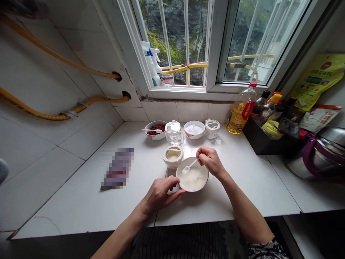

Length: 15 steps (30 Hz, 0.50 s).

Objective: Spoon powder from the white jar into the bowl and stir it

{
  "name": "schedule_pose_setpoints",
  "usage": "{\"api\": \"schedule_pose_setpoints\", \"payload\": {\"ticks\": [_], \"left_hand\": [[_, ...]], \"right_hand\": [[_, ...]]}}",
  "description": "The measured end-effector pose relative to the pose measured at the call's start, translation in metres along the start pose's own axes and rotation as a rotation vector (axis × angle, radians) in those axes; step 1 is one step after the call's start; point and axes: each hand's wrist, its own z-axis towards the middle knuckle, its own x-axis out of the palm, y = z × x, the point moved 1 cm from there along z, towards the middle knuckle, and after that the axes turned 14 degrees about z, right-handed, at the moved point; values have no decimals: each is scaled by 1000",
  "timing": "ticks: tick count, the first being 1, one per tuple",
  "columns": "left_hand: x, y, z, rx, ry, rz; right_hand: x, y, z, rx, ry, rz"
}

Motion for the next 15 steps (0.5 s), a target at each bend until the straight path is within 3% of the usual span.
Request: {"api": "schedule_pose_setpoints", "payload": {"ticks": [9, 15], "left_hand": [[-1, 0, 1, 1, 1, 9], [0, 0, 1, 1, -5, 0]], "right_hand": [[0, -1, 4, 111, -32, 219], [0, -2, 4, 80, -33, 295]]}}
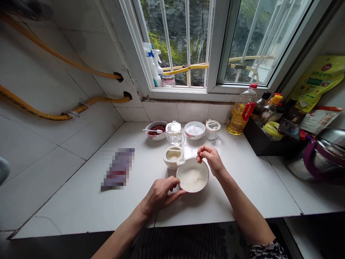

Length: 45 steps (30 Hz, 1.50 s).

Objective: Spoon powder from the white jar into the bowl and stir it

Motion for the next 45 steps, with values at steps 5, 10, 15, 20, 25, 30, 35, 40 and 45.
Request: {"api": "schedule_pose_setpoints", "payload": {"ticks": [5, 10, 15, 20, 25, 30, 35, 40, 45], "left_hand": [[1, 1, -1, -2, 3, -4], [0, 0, -1, -9, 7, 4], [-1, 0, -1, -18, 15, -10], [0, 0, -2, -13, 9, -21], [0, 0, -2, -10, 17, -14], [0, 0, -2, -11, 10, -12], [0, 0, -2, -20, 7, -26], [0, 1, -2, -11, 5, -23], [1, 1, -3, -18, 7, -33]], "right_hand": [[5, -4, -4, -203, 20, -95], [11, -11, -7, -559, 179, -587], [12, -9, -10, -719, 271, -830], [3, 4, -15, -559, 38, -560], [2, 7, -13, -452, 145, -680], [13, -3, -13, -332, 332, -790], [11, -3, -12, -195, 224, -579], [2, -1, -4, -17, 91, -268], [-2, 1, 0, -4, 58, -199]]}}
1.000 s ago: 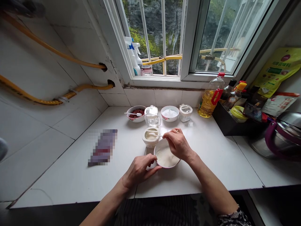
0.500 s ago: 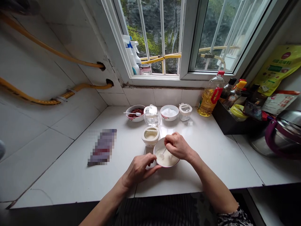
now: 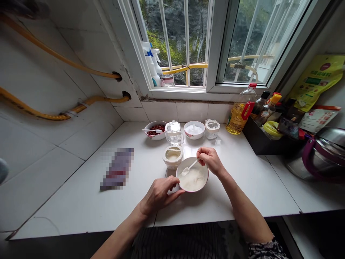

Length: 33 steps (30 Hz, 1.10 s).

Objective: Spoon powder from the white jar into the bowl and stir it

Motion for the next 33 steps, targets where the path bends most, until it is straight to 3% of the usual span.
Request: {"api": "schedule_pose_setpoints", "payload": {"ticks": [3, 8, 11, 20, 33], "left_hand": [[0, 0, 0, 1, 1, 3], [0, -1, 0, 1, 3, 17], [0, 0, 0, -9, 11, 9], [-1, 0, 1, 0, 11, 0], [1, -1, 1, 12, -2, 25]], "right_hand": [[1, 0, -2, -8, 50, -96], [12, 5, -10, -187, 255, -415], [15, 6, -13, -188, 305, -429], [0, 3, -1, 45, 60, 3], [-4, -2, 5, 45, -60, 240]]}}
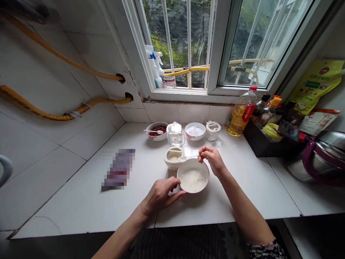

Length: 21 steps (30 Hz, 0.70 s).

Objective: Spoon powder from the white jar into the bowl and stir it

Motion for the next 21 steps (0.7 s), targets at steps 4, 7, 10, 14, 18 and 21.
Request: {"api": "schedule_pose_setpoints", "payload": {"ticks": [4, 7, 10, 14, 18, 21], "left_hand": [[0, 0, -1, -6, 1, -3], [0, 0, -1, -12, 8, 3], [-1, -1, 0, -14, 11, 7], [-2, -1, 1, -11, 1, 2], [-3, -1, 1, -4, -4, 3], [-2, 0, 1, -3, 0, -6]], "right_hand": [[7, -5, -6, -164, 24, -87], [13, -9, -11, -385, 73, -317], [17, -14, -13, -653, 190, -686], [19, -14, -14, -890, 315, -928], [13, -1, -19, -828, 166, -756], [7, 7, -21, -670, 105, -630]]}}
